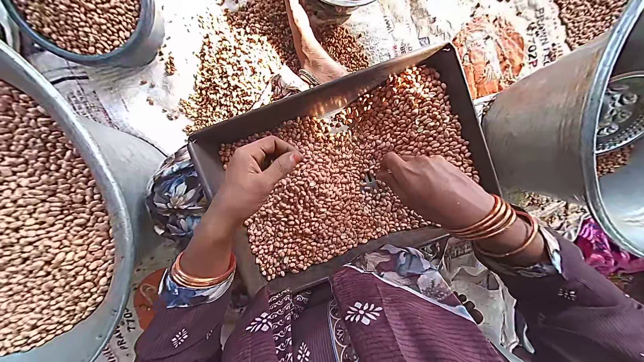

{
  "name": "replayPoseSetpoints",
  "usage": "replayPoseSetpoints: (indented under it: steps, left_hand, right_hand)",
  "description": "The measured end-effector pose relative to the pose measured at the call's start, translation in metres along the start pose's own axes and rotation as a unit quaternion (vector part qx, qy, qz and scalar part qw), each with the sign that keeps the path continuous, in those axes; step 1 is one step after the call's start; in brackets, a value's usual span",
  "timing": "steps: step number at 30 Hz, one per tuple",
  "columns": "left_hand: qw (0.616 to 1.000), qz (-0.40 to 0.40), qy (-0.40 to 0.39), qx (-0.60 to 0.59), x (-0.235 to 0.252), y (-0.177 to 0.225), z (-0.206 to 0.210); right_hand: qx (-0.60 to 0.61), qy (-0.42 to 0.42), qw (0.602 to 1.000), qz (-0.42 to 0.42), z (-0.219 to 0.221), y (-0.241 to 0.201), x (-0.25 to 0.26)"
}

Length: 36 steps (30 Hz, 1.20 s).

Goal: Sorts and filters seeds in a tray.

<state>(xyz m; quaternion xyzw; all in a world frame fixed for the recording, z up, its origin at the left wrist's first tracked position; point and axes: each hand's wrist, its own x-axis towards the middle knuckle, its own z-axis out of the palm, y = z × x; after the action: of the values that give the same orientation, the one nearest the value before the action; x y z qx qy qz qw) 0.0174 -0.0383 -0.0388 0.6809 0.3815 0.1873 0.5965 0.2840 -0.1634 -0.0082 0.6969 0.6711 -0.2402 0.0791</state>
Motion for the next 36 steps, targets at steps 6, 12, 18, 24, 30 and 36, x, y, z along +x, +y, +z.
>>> replayPoseSetpoints:
  steps: [6,12,18,24,30,36]
  left_hand:
    - [0.97,0.106,-0.059,0.209,-0.01,-0.024,0.0]
    - [0.935,0.127,-0.088,0.318,-0.015,-0.02,0.007]
    - [0.937,0.084,-0.089,0.329,-0.026,-0.025,-0.002]
    - [0.947,0.065,-0.086,0.303,-0.04,-0.027,-0.012]
    - [0.948,0.064,-0.102,0.295,-0.047,-0.031,-0.015]
    - [0.934,0.05,-0.077,0.346,-0.056,-0.031,-0.025]
  right_hand:
    - [0.174,-0.151,0.95,-0.212,0.025,-0.015,0.001]
    - [0.134,0.067,0.957,-0.249,0.026,-0.035,0.031]
    - [0.073,0.094,0.956,-0.27,0.045,-0.043,0.046]
    - [0.044,0.079,0.967,-0.237,0.04,-0.04,0.044]
    - [0.065,0.067,0.964,-0.248,0.024,-0.028,0.027]
    - [0.13,-0.035,0.923,-0.361,0.04,-0.022,0.0]
